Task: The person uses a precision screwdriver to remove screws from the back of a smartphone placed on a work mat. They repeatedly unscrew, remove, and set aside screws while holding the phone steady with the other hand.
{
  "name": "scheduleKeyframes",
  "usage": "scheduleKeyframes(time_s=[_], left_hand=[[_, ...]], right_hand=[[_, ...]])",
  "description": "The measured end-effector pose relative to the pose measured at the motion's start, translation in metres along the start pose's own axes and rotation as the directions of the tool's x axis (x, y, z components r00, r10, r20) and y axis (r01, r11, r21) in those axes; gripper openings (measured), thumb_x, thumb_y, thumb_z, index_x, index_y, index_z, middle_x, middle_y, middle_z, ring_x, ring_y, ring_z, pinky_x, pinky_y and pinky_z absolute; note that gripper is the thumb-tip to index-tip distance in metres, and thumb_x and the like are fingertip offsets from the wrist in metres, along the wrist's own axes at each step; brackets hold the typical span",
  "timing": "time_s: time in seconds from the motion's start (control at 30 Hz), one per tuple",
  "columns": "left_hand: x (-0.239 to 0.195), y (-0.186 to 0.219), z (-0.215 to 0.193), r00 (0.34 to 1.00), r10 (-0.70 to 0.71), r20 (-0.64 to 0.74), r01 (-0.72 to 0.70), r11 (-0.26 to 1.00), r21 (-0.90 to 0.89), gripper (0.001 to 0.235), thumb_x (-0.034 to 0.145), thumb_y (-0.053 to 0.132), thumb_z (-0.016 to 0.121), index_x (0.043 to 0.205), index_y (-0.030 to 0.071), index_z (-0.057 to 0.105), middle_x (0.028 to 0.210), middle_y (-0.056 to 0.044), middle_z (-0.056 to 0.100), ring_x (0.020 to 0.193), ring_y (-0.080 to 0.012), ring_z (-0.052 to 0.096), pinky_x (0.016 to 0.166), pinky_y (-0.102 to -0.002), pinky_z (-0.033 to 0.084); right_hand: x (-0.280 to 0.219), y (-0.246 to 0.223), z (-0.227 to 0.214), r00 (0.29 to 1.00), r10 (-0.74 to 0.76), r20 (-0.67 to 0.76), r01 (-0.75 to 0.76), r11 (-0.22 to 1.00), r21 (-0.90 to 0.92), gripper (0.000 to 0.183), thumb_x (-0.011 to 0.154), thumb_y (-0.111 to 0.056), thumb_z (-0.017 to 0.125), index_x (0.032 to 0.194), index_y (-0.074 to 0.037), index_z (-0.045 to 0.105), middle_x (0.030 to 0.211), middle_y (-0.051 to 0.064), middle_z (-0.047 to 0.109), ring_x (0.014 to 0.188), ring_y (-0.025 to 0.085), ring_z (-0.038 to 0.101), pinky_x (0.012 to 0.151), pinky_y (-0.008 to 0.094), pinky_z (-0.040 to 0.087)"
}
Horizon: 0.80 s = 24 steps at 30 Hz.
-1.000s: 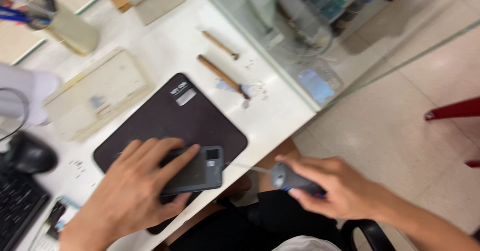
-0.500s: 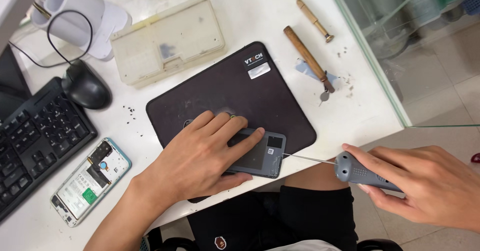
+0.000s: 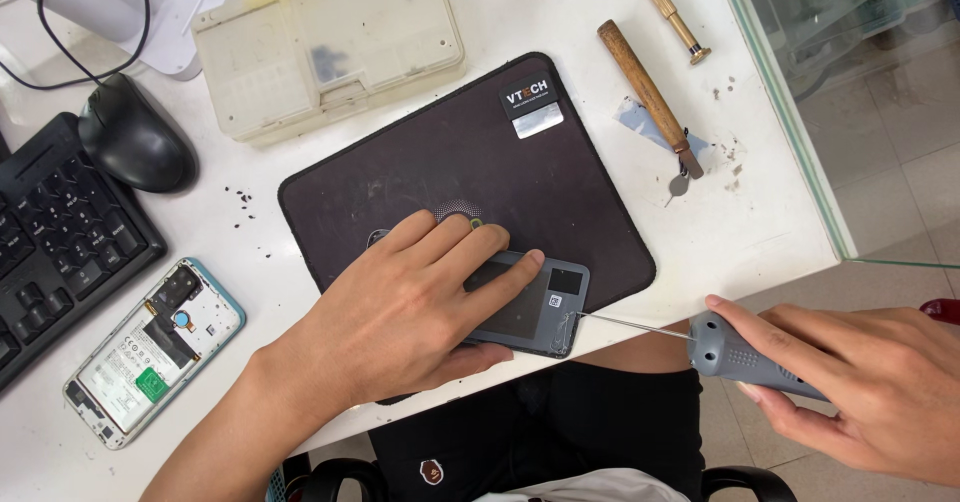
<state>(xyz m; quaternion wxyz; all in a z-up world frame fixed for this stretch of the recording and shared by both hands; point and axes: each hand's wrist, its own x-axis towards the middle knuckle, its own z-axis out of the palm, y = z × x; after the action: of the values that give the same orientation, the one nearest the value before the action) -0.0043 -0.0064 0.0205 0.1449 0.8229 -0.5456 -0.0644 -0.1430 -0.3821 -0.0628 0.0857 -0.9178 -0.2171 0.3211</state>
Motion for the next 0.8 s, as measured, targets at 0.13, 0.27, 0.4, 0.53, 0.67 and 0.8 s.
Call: scheduleKeyframes(time_s=[0.13, 0.27, 0.4, 0.53, 0.67, 0.8], left_hand=[[-0.0007, -0.0004, 0.0021, 1.0, -0.003, -0.008, 0.003, 1.0, -0.006, 0.068, 0.078, 0.048, 0.078, 0.129, 0.003, 0.066, 0.116, -0.017, 0.062, 0.106, -0.0326, 0.061, 0.092, -0.045, 0.048], [-0.0006, 0.0001, 0.0043, 1.0, -0.005, -0.018, 0.005, 1.0, -0.002, 0.068, 0.078, 0.048, 0.078, 0.129, 0.005, 0.067, 0.117, -0.017, 0.063, 0.107, -0.0324, 0.061, 0.093, -0.045, 0.048], [-0.0013, -0.0006, 0.0052, 1.0, -0.014, -0.006, 0.014, 1.0, -0.017, 0.068, 0.078, 0.048, 0.077, 0.129, 0.005, 0.067, 0.117, -0.016, 0.063, 0.107, -0.0317, 0.061, 0.092, -0.044, 0.048], [-0.001, -0.0004, 0.0049, 1.0, -0.007, 0.0, 0.007, 1.0, -0.001, 0.068, 0.078, 0.048, 0.077, 0.129, 0.005, 0.067, 0.117, -0.016, 0.063, 0.107, -0.0321, 0.061, 0.09, -0.044, 0.047], [-0.001, -0.001, 0.0046, 1.0, -0.01, -0.007, 0.01, 1.0, -0.008, 0.068, 0.078, 0.048, 0.077, 0.129, 0.004, 0.067, 0.117, -0.016, 0.063, 0.107, -0.0321, 0.061, 0.092, -0.044, 0.047], [-0.0014, -0.0014, 0.0046, 1.0, -0.012, 0.005, 0.012, 1.0, -0.018, 0.068, 0.079, 0.048, 0.076, 0.13, 0.004, 0.066, 0.117, -0.017, 0.063, 0.107, -0.0324, 0.061, 0.092, -0.044, 0.048]], right_hand=[[-0.0002, -0.0002, 0.0001, 1.0, -0.012, 0.018, 0.012, 1.0, -0.003, 0.083, 0.082, -0.046, 0.068, 0.153, -0.017, 0.037, 0.101, 0.013, 0.071, 0.064, 0.019, 0.076, 0.045, 0.028, 0.063], [-0.0002, -0.0004, 0.0034, 0.996, 0.021, 0.082, -0.02, 1.0, -0.007, 0.083, 0.083, -0.048, 0.066, 0.154, -0.019, 0.034, 0.103, 0.012, 0.071, 0.065, 0.018, 0.076, 0.045, 0.027, 0.062], [-0.0017, -0.0005, 0.0062, 1.0, -0.014, 0.028, 0.014, 1.0, 0.014, 0.082, 0.083, -0.047, 0.066, 0.153, -0.017, 0.036, 0.101, 0.013, 0.071, 0.063, 0.019, 0.076, 0.043, 0.027, 0.061], [-0.003, -0.0001, 0.0076, 0.999, 0.006, 0.034, -0.007, 1.0, 0.026, 0.082, 0.083, -0.048, 0.065, 0.153, -0.017, 0.035, 0.101, 0.012, 0.071, 0.064, 0.018, 0.076, 0.044, 0.028, 0.061], [-0.0026, 0.0, 0.0085, 1.0, -0.012, 0.007, 0.012, 1.0, -0.01, 0.083, 0.083, -0.049, 0.066, 0.153, -0.015, 0.036, 0.101, 0.013, 0.071, 0.064, 0.019, 0.076, 0.044, 0.028, 0.061], [-0.0023, -0.0024, 0.0088, 1.0, 0.001, -0.007, -0.001, 1.0, 0.023, 0.082, 0.083, -0.048, 0.066, 0.153, -0.016, 0.037, 0.1, 0.012, 0.072, 0.063, 0.018, 0.076, 0.044, 0.027, 0.06]])
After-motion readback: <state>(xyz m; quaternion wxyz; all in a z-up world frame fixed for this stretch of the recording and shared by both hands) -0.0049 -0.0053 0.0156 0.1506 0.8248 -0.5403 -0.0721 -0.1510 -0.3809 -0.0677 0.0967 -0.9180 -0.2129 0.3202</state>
